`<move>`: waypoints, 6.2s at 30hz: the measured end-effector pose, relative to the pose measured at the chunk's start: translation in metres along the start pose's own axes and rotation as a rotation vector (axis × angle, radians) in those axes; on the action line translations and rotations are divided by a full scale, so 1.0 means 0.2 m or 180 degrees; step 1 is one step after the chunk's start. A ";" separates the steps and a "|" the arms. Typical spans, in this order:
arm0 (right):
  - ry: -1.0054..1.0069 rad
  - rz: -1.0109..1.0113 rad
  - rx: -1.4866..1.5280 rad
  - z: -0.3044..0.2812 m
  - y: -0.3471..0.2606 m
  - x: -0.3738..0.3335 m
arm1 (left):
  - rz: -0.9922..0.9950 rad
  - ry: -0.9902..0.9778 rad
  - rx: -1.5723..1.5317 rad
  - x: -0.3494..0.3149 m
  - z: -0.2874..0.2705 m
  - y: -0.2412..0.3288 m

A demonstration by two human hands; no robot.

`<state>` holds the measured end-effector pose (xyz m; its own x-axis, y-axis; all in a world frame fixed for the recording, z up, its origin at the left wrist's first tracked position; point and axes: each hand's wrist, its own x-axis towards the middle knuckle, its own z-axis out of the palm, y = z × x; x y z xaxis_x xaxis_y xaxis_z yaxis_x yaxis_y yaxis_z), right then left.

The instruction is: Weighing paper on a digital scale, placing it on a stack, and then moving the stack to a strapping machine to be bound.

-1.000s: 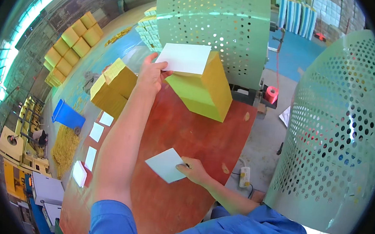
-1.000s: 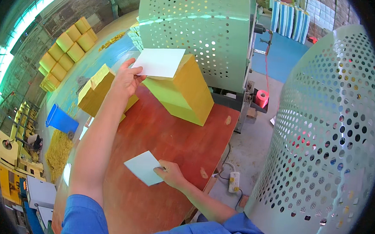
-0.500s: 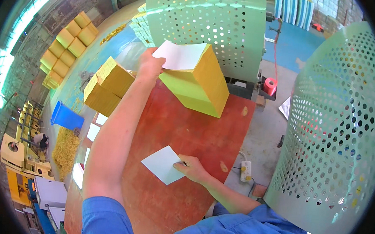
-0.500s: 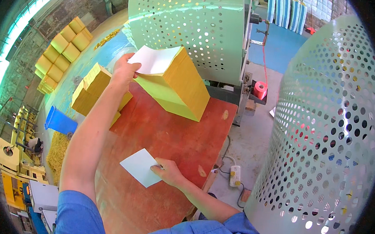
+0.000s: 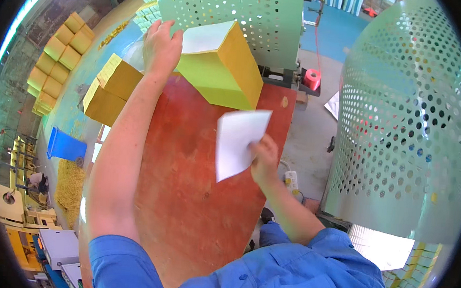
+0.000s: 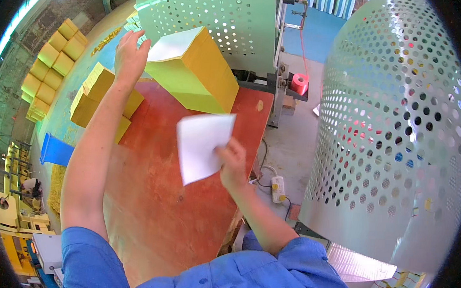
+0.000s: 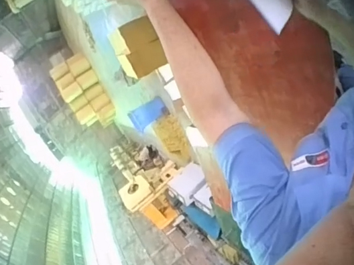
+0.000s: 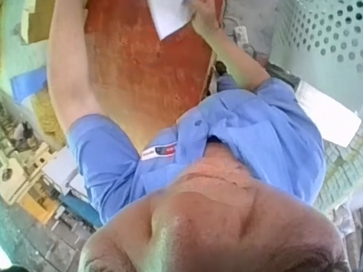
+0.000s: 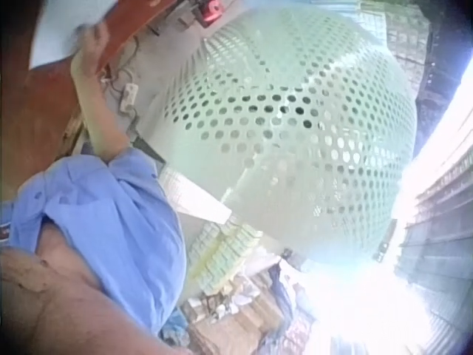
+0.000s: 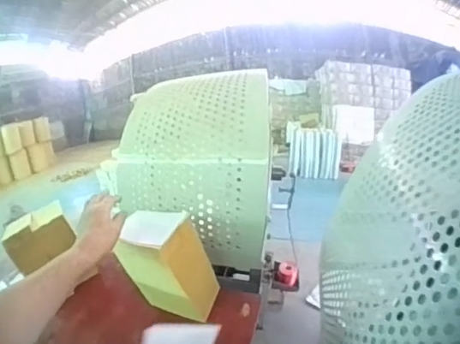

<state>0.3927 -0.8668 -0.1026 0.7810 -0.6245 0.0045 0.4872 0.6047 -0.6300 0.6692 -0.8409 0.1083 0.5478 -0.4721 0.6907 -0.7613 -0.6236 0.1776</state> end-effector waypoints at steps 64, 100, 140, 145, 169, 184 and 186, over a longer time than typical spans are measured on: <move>0.0042 0.2032 0.0041 -0.12 -0.03 -1.83 | -0.0156 -0.1617 -0.0701 -2.12 -1.96 0.37; 0.1311 0.1305 0.0258 -2.57 -2.62 -2.73 | 0.0334 -0.2426 -0.2117 -3.81 0.02 2.52; 0.1942 0.0316 -0.3807 -2.53 -2.35 -2.76 | -0.2539 -0.3703 -0.4630 -3.09 -0.34 3.01; 0.1897 0.0614 -0.3059 -2.48 -2.42 -2.77 | -0.2784 -0.3644 -0.4693 -3.09 -0.36 3.02; 0.1826 0.0969 -0.2952 -2.36 -2.47 -2.70 | -0.2904 -0.3447 -0.4874 -3.09 -0.36 3.03; 0.2114 0.1470 -0.2463 -2.42 -2.47 -2.76 | -0.3219 -0.3686 -0.4499 -3.14 -0.21 2.94; 0.1850 0.1208 -0.2519 -2.47 -2.41 -2.74 | -0.2934 -0.3740 -0.4206 -3.13 -0.19 2.92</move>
<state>-0.4639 -1.0596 -0.1853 0.4192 -0.7295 -0.5405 -0.3079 0.4458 -0.8405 -0.1328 -0.8858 -0.1940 0.3522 -0.7833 -0.5123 0.3960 -0.3713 0.8399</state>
